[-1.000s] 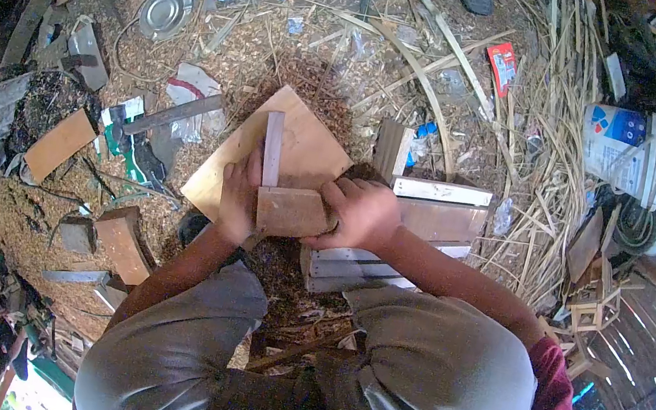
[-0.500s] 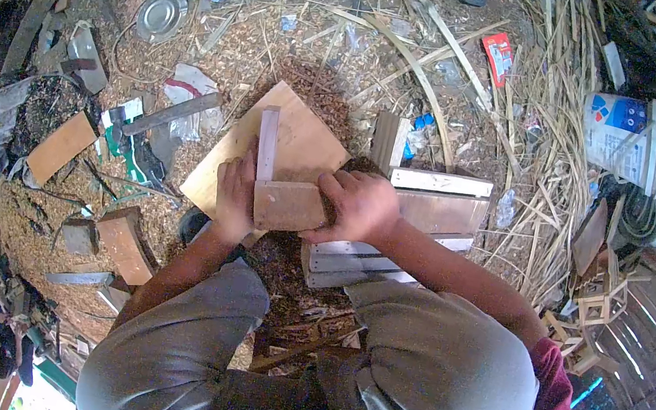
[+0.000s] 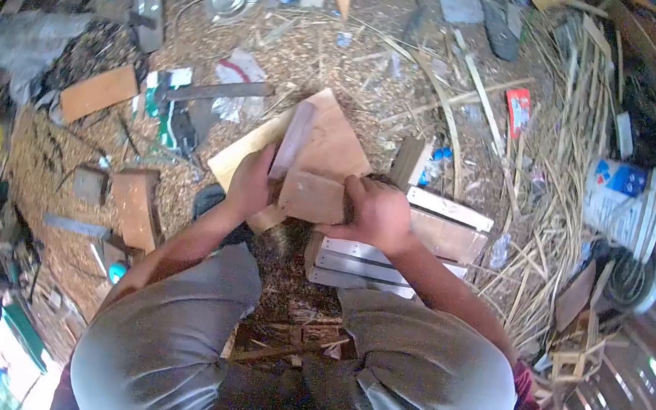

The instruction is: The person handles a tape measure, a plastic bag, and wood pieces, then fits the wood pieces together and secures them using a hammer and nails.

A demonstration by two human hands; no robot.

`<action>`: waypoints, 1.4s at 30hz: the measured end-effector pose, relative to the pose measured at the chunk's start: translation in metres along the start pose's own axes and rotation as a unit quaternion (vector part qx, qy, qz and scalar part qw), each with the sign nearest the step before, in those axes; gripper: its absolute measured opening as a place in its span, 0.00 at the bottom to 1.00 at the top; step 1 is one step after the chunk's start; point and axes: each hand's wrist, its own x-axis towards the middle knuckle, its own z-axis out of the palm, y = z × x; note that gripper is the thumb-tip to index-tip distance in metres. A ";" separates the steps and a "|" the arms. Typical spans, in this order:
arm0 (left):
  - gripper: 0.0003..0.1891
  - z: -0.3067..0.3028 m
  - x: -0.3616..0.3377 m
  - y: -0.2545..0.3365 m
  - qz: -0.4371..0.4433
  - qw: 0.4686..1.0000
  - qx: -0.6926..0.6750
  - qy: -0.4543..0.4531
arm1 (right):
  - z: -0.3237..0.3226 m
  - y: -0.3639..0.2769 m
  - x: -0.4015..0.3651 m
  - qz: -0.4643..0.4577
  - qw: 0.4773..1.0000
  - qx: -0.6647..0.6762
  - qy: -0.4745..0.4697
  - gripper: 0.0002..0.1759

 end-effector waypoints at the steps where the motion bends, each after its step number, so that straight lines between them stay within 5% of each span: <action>1: 0.34 -0.004 -0.002 0.000 -0.030 0.999 -0.011 -0.006 | -0.001 -0.003 0.001 -0.002 1.000 0.001 -0.002 0.47; 6: 0.37 -0.032 -0.029 0.013 -0.246 0.966 0.005 0.082 | 0.000 -0.009 -0.003 0.024 0.999 -0.024 -0.041 0.48; 13: 0.26 -0.122 -0.095 0.000 -0.207 0.976 -0.058 0.037 | -0.001 -0.012 -0.004 -0.016 0.999 -0.021 -0.020 0.42; 17: 0.20 -0.159 -0.166 -0.021 -0.221 0.955 -0.014 0.198 | -0.029 -0.032 0.010 -0.111 0.991 -0.075 0.023 0.38; 22: 0.19 -0.195 -0.247 -0.021 -0.295 0.904 -0.027 0.308 | -0.104 -0.082 0.050 -0.212 0.974 -0.009 -0.076 0.33; 26: 0.23 -0.207 -0.282 -0.041 -0.364 0.863 -0.033 0.348 | -0.162 -0.128 0.065 -0.198 0.954 0.025 -0.222 0.31; 30: 0.21 -0.206 -0.290 -0.082 -0.317 0.846 -0.005 0.428 | -0.172 -0.152 0.079 -0.203 0.940 -0.010 -0.274 0.31; 35: 0.17 -0.216 -0.333 -0.085 -0.345 0.777 0.066 0.522 | -0.110 -0.189 0.116 -0.308 0.890 -0.074 -0.328 0.28; 36: 0.16 -0.218 -0.349 -0.103 -0.334 0.769 -0.047 0.543 | -0.090 -0.201 0.123 -0.326 0.877 -0.077 -0.344 0.27; 42: 0.21 -0.218 -0.427 -0.132 -0.449 0.721 0.064 0.523 | 0.076 -0.288 0.150 -0.420 0.842 0.045 -0.335 0.20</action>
